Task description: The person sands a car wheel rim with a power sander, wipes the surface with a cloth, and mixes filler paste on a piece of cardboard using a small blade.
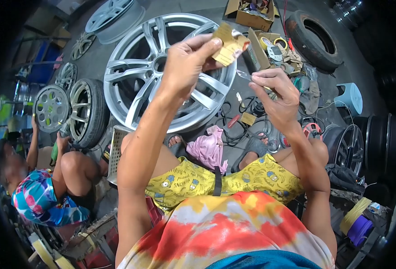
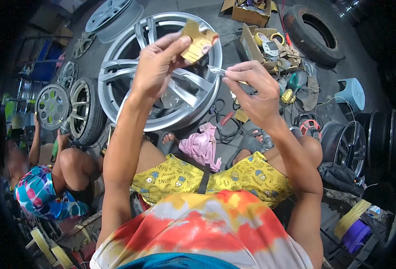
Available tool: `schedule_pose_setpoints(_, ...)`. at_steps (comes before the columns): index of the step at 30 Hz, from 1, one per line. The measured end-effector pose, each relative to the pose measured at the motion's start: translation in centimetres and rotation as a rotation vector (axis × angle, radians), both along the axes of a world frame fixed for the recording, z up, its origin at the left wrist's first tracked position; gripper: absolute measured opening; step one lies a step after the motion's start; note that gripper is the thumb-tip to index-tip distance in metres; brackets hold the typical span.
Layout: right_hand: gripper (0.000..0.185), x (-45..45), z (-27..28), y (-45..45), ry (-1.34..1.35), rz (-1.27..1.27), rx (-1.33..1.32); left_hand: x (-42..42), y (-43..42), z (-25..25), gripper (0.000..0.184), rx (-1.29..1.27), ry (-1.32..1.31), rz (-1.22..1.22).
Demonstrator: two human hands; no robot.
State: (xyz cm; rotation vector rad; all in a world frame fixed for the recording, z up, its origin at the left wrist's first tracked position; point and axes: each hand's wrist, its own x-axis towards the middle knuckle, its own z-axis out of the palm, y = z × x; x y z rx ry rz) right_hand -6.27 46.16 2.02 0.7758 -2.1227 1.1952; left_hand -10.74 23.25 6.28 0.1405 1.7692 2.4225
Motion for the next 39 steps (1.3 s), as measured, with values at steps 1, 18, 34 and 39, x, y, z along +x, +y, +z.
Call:
schedule_pose_setpoints(1,0.013,0.2,-0.3,0.2,-0.091,0.001,-0.028,-0.3,-0.5,0.2,0.03,-0.042,0.061,0.037)
schedule_pose_setpoints(18,0.015,3.9,0.3,-1.5,-0.325,0.011,-0.082,-1.3,-6.2,0.9,0.031,-0.434,0.02,-0.289)
schedule_pose_setpoints(34,0.02,3.6,1.8,-4.6,-0.254,-0.054,-0.079,-0.5,-4.9,1.5,0.033,-0.366,0.072,-0.405)
schedule_pose_setpoints(39,0.015,4.2,0.3,-4.4,-0.419,0.008,-0.188,-0.8,-5.0,0.9,0.032,-0.34,0.062,-0.384)
